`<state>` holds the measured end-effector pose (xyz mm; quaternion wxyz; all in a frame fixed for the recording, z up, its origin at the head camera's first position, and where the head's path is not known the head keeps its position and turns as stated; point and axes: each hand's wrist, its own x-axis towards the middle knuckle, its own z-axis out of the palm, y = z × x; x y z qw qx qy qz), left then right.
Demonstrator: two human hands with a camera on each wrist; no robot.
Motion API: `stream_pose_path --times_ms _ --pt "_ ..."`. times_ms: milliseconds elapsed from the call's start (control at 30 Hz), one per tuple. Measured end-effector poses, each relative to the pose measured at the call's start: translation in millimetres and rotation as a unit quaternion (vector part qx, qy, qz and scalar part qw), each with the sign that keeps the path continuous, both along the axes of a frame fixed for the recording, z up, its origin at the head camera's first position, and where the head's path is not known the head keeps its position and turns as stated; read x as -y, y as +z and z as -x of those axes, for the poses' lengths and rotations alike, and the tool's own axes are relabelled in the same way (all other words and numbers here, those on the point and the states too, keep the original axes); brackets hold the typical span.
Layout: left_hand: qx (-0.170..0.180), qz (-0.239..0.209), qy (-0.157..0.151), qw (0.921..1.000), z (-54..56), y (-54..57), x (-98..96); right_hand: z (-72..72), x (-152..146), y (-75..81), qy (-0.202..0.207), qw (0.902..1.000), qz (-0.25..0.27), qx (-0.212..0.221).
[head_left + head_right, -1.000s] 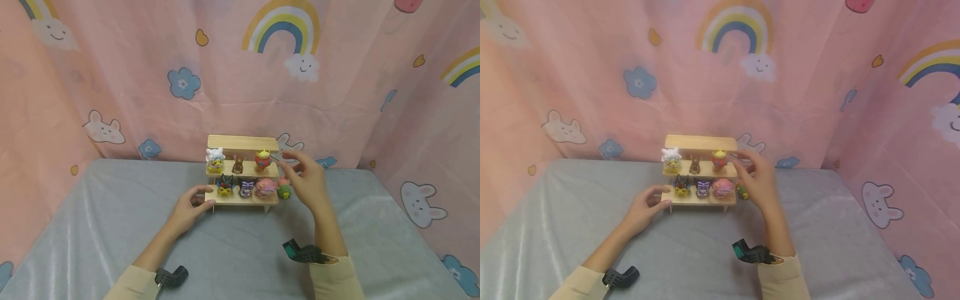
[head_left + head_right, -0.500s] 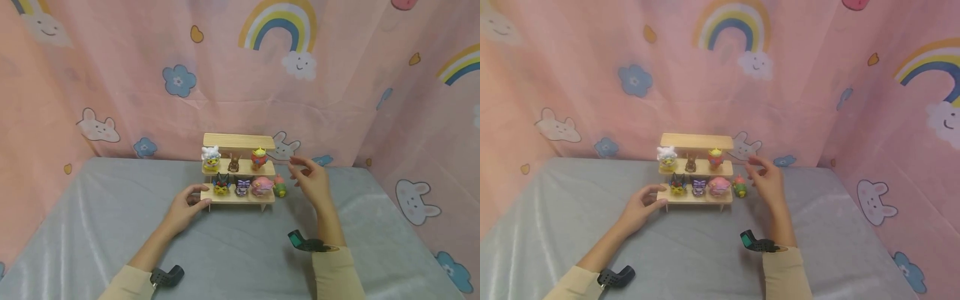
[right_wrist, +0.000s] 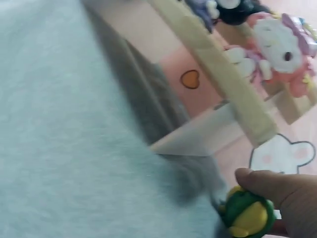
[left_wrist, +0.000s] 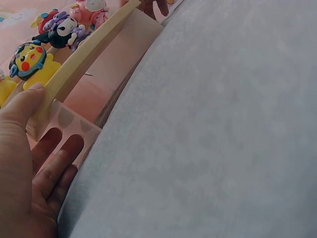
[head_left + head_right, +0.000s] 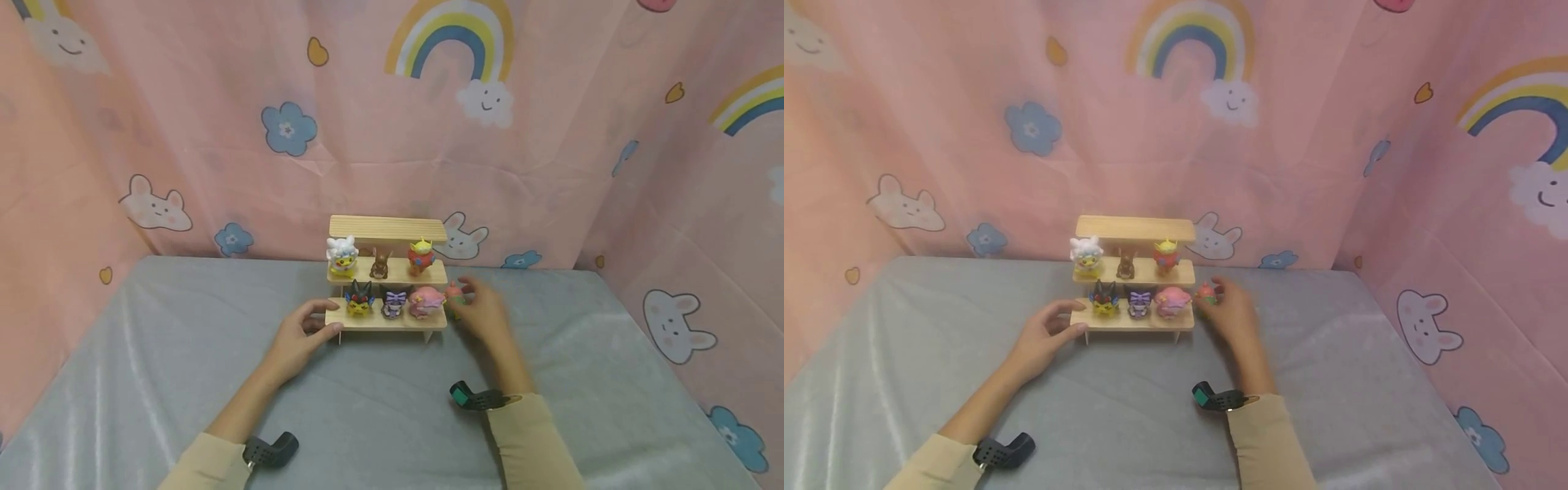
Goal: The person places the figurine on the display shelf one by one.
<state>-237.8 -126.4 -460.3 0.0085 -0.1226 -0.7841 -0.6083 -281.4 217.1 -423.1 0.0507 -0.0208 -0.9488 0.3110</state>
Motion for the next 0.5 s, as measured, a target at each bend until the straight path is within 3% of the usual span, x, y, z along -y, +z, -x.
stream_pose_path --times_ms 100,267,367,500 --pt "-0.004 -0.004 -0.002 1.0 0.4 0.3 -0.8 0.5 2 -4.8 -0.008 0.9999 -0.01 0.01" --pt "-0.007 -0.009 -0.004 0.9999 -0.2 -0.8 -1.2 1.1 1 -12.5 -0.009 0.9999 -0.01 -0.008" --pt "-0.004 -0.008 -0.003 1.0 -0.9 -1.9 -1.3 2.1 0 -17.2 -0.019 0.9997 0.008 -0.015" --pt "-0.006 -0.009 0.0 0.9999 -0.7 -1.1 -1.0 3.6 -4 -21.8 -0.045 0.9962 0.073 -0.015"
